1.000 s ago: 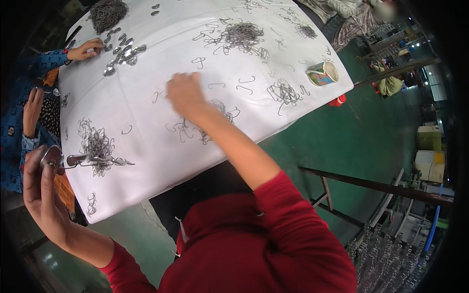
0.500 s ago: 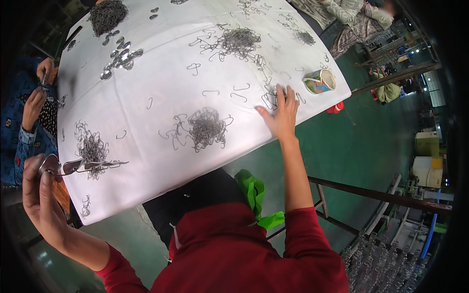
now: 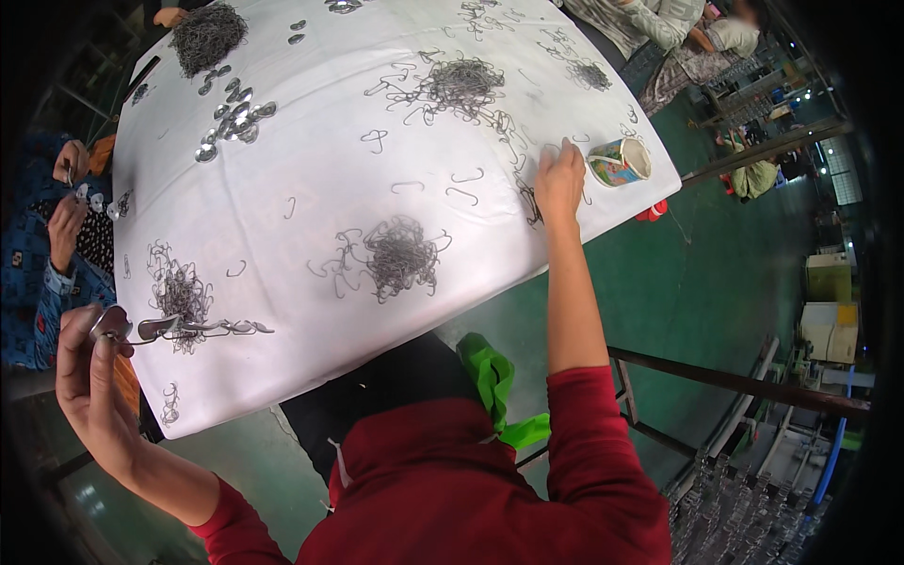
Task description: The person assembles small metal hooks and washers by hand at a table, then gathers the loose hooks into a pile and walks to a nearby rack to hang the assembled pieces. The person also collects remaining hooks from the table and places them into a container.
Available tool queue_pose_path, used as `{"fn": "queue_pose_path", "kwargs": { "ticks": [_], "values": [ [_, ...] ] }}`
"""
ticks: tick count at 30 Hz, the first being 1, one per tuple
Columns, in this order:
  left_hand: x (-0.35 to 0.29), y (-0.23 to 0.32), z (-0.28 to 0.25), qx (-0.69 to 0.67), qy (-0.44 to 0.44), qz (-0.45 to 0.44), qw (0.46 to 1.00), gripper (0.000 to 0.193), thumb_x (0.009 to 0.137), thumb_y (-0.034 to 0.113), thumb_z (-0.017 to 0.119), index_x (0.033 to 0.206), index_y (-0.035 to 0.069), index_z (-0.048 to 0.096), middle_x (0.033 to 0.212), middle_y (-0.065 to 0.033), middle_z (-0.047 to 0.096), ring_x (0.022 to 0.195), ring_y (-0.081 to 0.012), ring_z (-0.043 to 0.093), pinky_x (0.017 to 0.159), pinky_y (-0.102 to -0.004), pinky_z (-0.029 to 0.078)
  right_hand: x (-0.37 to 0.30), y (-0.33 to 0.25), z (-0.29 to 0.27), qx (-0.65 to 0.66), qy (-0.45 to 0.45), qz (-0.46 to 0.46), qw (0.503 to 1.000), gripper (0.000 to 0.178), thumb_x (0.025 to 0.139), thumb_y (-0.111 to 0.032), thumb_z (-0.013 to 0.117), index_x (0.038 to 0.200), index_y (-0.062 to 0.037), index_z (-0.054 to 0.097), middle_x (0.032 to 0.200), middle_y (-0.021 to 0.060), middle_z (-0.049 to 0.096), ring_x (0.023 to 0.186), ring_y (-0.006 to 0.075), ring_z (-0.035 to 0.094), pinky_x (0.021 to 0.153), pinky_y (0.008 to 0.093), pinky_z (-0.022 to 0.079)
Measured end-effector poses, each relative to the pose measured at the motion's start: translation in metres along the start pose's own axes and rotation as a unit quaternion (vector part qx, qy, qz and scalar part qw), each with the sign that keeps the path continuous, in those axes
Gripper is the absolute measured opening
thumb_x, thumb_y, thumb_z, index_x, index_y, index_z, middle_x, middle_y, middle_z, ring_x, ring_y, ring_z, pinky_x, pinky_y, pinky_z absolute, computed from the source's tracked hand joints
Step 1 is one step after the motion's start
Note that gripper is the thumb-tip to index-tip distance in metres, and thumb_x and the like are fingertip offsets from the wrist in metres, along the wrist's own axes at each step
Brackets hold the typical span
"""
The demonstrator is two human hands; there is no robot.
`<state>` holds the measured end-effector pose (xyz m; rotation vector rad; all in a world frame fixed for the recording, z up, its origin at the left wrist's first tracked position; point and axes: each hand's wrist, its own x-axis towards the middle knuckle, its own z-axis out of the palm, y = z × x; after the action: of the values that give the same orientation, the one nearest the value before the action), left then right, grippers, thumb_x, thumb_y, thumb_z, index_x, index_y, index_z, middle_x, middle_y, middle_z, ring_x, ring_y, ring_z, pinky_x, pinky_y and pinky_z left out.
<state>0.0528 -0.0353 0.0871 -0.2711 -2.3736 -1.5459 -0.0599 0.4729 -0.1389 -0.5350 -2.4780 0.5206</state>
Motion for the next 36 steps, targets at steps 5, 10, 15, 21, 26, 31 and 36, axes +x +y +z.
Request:
{"fn": "queue_pose_path", "kwargs": {
  "ticks": [5,10,15,21,26,31,36],
  "values": [
    [-0.001,0.003,0.003,-0.005,0.022,-0.006,1.000,0.024,0.087,0.004,0.057,0.110,-0.005,0.058,0.107,-0.0095,0.052,0.084,-0.0127,0.052,0.070,-0.0249,0.042,0.039,-0.041,0.048,-0.102,-0.200,0.142,0.964,0.068,0.094,-0.041,0.041,0.141,0.0041,0.022,0.147,0.0285,0.016,0.138,0.0437,0.009,0.113,0.0487,0.007],
    [0.001,0.009,-0.002,0.021,-0.007,0.006,1.000,0.024,0.088,0.003,0.055,0.110,-0.006,0.057,0.109,-0.0095,0.051,0.085,-0.0132,0.054,0.071,-0.0248,0.041,0.042,-0.096,0.092,0.048,-0.198,-0.028,0.979,0.060,0.093,-0.036,0.045,0.140,-0.0015,0.030,0.147,0.0250,0.021,0.138,0.0374,0.017,0.113,0.0421,0.013],
    [-0.008,0.005,-0.011,0.049,0.026,0.010,0.998,0.024,0.088,0.003,0.054,0.111,-0.006,0.056,0.108,-0.0094,0.051,0.086,-0.0126,0.054,0.071,-0.0246,0.041,0.035,-0.095,0.057,0.254,-0.150,-0.143,0.945,0.034,0.088,-0.015,0.054,0.121,-0.0049,0.056,0.133,0.0198,0.047,0.125,0.0344,0.042,0.104,0.0372,0.034],
    [-0.010,-0.004,-0.016,0.020,-0.004,0.000,1.000,0.024,0.089,0.002,0.053,0.111,-0.007,0.056,0.107,-0.0105,0.052,0.087,-0.0126,0.053,0.071,-0.0248,0.042,-0.004,-0.060,0.000,0.163,-0.239,-0.069,0.955,0.020,0.082,-0.015,0.064,0.099,-0.0052,0.066,0.099,0.0110,0.063,0.095,0.0290,0.059,0.084,0.0366,0.046],
    [-0.009,-0.002,-0.013,0.014,-0.022,0.007,1.000,0.024,0.089,0.002,0.053,0.111,-0.007,0.055,0.105,-0.0114,0.052,0.087,-0.0137,0.053,0.071,-0.0255,0.042,-0.020,-0.061,-0.004,0.013,-0.274,-0.124,0.954,0.016,0.076,-0.021,0.070,0.086,-0.0093,0.067,0.087,0.0078,0.062,0.086,0.0259,0.059,0.077,0.0386,0.044],
    [-0.011,-0.001,-0.009,0.001,-0.033,0.016,0.999,0.023,0.089,0.002,0.052,0.110,-0.006,0.055,0.104,-0.0118,0.053,0.086,-0.0147,0.053,0.070,-0.0261,0.041,-0.028,-0.064,-0.001,0.017,-0.259,-0.123,0.958,0.017,0.075,-0.022,0.071,0.086,-0.0104,0.066,0.089,0.0062,0.061,0.089,0.0269,0.057,0.078,0.0422,0.043],
    [-0.009,0.001,-0.008,0.013,-0.011,0.025,1.000,0.023,0.089,0.002,0.052,0.111,-0.006,0.056,0.104,-0.0114,0.052,0.085,-0.0138,0.052,0.070,-0.0256,0.041,-0.036,-0.099,0.027,0.132,-0.227,-0.166,0.951,0.013,0.076,-0.019,0.069,0.085,-0.0104,0.064,0.089,0.0062,0.061,0.090,0.0266,0.056,0.079,0.0457,0.041]
  ]
}}
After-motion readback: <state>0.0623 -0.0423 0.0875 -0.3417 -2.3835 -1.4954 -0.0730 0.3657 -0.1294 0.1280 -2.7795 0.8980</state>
